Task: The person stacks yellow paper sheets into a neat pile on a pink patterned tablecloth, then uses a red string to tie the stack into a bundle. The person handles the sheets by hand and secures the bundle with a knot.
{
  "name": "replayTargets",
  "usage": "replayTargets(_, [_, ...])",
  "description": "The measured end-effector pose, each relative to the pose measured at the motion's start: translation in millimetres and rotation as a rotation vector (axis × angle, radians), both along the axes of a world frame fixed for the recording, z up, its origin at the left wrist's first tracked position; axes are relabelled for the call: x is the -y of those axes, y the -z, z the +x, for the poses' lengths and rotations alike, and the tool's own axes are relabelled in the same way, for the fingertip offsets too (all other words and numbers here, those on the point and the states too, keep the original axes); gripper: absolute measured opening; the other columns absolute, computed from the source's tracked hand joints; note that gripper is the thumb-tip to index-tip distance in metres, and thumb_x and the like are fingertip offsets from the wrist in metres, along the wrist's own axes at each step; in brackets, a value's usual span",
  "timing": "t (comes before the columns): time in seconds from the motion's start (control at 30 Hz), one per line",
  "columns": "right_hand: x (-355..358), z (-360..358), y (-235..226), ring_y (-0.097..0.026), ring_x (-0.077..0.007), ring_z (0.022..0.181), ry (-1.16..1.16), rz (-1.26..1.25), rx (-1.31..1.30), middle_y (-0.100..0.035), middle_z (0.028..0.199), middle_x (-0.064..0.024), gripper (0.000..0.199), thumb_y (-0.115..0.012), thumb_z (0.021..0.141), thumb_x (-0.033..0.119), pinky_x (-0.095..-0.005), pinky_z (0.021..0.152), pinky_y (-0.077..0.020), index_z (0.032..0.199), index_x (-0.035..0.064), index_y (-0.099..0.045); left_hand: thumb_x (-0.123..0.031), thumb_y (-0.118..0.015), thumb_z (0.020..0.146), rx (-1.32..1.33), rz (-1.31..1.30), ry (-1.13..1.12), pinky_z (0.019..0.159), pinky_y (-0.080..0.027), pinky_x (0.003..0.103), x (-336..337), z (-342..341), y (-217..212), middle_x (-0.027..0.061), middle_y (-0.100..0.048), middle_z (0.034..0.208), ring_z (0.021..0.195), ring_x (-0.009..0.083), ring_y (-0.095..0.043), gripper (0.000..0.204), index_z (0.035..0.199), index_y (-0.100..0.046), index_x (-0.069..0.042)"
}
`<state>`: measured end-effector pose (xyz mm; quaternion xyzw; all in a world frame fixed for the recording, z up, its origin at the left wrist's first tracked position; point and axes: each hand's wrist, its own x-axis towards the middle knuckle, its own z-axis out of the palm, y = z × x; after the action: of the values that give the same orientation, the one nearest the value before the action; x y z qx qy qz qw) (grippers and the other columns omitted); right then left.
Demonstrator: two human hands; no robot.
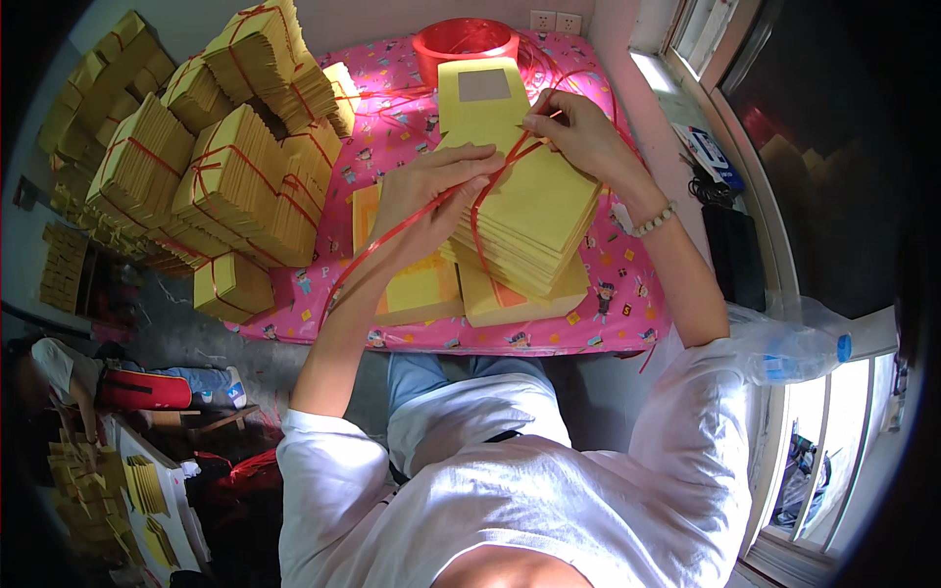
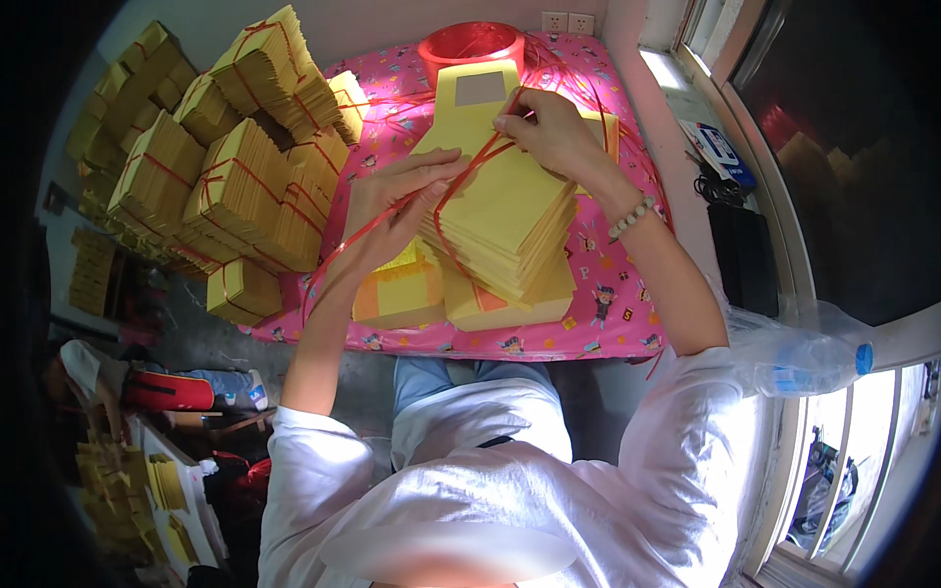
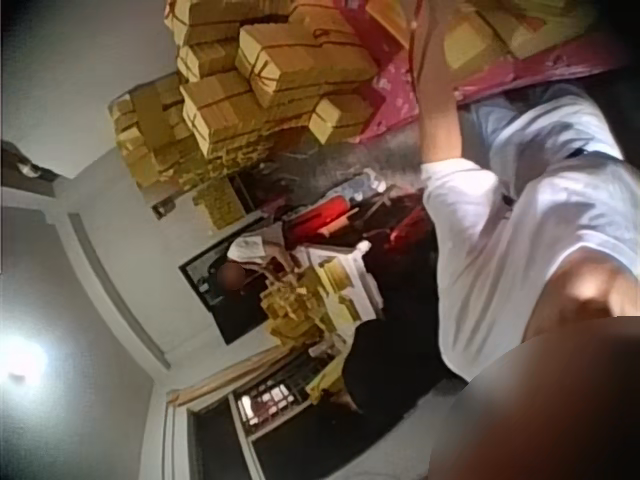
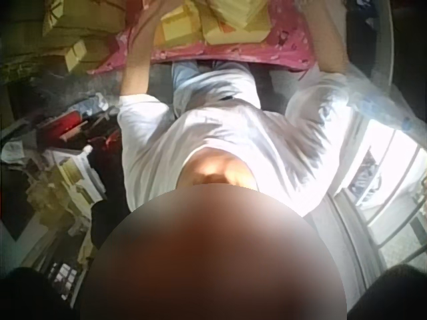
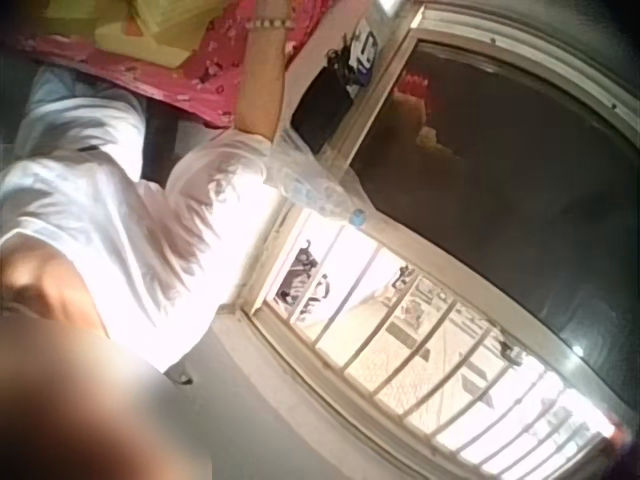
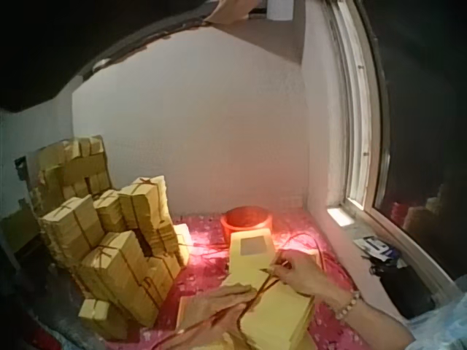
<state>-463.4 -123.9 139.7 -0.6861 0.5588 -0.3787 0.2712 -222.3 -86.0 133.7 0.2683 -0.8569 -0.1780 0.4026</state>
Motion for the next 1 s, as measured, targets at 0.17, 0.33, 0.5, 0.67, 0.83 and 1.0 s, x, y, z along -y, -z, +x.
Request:
replayTargets(0.17, [-2.0,2.2,3.4,-0.057,-0.0093,0.069,0.032,0.052,0.065,-0.064,0.08,-0.0037,0.019,-0.063,0.091,0.019,-0.0259,0.064,-0.0476,0.094,0.0002,-0.061,-0.009,-0.057,0.094,-0.085,0.04,0.05,0.097,-0.048,0.035,8.1,3.4,14.4,0.014,-0.068,0.113,0.114,0.026,-0.062,0.021,0.11,-0.068,-0.002])
replayTargets(0.33, [-1.2,0.6,12.4,-0.051,-0.006,0.068,0.058,0.093,0.121,-0.06,0.079,-0.0003,0.016,-0.063,0.092,0.019,-0.0235,0.062,-0.044,0.093,0.003,-0.061,-0.003,-0.057,0.092,-0.149,0.044,0.077,0.096,-0.049,0.037,11.6,1.4,24.7,0.0135,-0.069,0.106,0.111,0.0303,-0.063,0.016,0.103,-0.068,-0.002])
replayTargets(0.5, [0.9,-2.0,19.4,-0.051,-0.0056,0.067,0.052,0.08,0.16,-0.058,0.079,0.0004,0.015,-0.062,0.093,0.018,-0.022,0.061,-0.0432,0.093,0.0032,-0.06,-0.003,-0.055,0.093,-0.194,0.053,0.082,0.096,-0.048,0.038,8.8,0.3,29.0,0.0138,-0.069,0.102,0.11,0.0312,-0.063,0.013,0.1,-0.066,-0.001])
replayTargets(0.67, [2.9,-5.8,22.5,-0.051,-0.0052,0.064,0.071,0.101,0.221,-0.059,0.08,0.0005,0.016,-0.062,0.092,0.018,-0.0216,0.06,-0.0438,0.093,0.0029,-0.059,-0.003,-0.054,0.094,-0.219,0.059,0.073,0.096,-0.048,0.038,7.8,-1.2,30.0,0.0146,-0.068,0.101,0.109,0.0309,-0.063,0.012,0.099,-0.065,0.0])
replayTargets(0.83, [-10.9,-4.7,12.6,-0.056,-0.0075,0.069,0.127,-0.038,0.287,-0.061,0.082,-0.002,0.019,-0.063,0.092,0.019,-0.0233,0.064,-0.0467,0.092,0.0008,-0.06,-0.007,-0.051,0.097,-0.174,0.059,0.072,0.094,-0.049,0.035,8.5,2.0,28.5,0.0148,-0.068,0.106,0.113,0.0282,-0.061,0.017,0.102,-0.066,0.001])
replayTargets(1.0, [-49.1,-12.7,12.4,-0.062,-0.0111,0.078,0.256,-0.367,0.186,-0.065,0.085,-0.0055,0.019,-0.064,0.091,0.018,-0.0266,0.072,-0.0501,0.09,-0.0005,-0.063,-0.003,-0.051,0.096,-0.211,0.06,0.063,0.093,-0.05,0.034,9.4,0.6,32.4,0.0138,-0.068,0.103,0.11,0.0271,-0.063,0.015,0.1,-0.066,0.0])
